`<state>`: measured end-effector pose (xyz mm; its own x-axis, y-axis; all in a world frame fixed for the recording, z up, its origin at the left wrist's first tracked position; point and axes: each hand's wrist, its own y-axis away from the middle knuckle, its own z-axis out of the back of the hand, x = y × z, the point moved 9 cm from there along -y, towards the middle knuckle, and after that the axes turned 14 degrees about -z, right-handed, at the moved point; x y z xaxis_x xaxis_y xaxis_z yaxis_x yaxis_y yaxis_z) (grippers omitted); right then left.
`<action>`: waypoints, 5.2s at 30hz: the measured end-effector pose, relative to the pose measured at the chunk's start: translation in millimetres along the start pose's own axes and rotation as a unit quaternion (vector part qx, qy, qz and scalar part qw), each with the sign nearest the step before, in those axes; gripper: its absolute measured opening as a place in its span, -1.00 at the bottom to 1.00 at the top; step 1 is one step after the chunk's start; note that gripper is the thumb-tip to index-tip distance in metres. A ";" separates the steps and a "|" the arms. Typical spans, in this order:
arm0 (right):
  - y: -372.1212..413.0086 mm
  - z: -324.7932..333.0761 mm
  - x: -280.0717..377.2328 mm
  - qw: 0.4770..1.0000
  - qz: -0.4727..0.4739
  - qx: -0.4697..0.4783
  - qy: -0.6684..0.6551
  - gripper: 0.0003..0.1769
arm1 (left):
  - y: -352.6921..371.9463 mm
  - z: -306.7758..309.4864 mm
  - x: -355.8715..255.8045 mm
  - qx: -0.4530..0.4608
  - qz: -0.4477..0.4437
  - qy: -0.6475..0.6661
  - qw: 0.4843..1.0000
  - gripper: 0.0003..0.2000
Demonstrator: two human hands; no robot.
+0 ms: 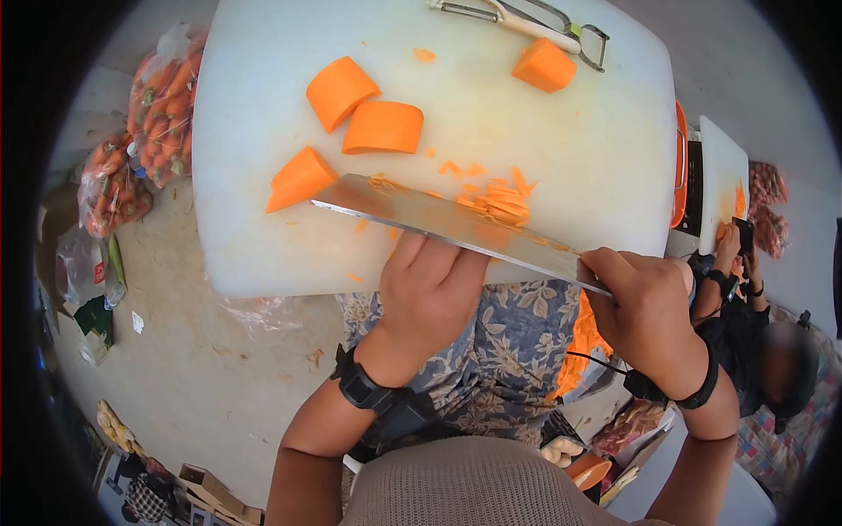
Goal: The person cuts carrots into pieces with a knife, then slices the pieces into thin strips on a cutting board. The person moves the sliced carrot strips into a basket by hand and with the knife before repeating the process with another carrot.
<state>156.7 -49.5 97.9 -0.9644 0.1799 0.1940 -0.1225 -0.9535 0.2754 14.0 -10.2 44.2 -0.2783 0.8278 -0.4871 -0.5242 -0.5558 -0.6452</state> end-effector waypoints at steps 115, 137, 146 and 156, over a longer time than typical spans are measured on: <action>31.2 -7.0 -5.1 0.996 -0.047 -0.054 -0.047 -0.77 | 10.0 16.2 -7.5 -0.016 0.052 -0.052 0.997 -0.78; -3.8 -39.1 -1.2 0.996 -0.067 -0.047 0.018 -0.77 | 18.4 9.6 5.0 -0.057 0.036 -0.012 0.998 -0.88; 28.2 -27.3 6.5 0.980 -0.107 0.024 -0.167 -0.63 | 56.4 78.0 24.4 -0.118 0.051 -0.073 0.989 -0.85; 7.5 -73.6 26.0 0.960 -0.111 0.174 -0.190 -0.55 | 74.6 105.6 39.3 -0.123 0.129 -0.109 0.978 -0.79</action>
<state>113.5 -69.7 35.8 -0.7605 0.5077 0.4049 -0.1660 -0.7548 0.6346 -121.1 -11.2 39.1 -0.5545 0.6396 -0.5323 -0.2116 -0.7271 -0.6532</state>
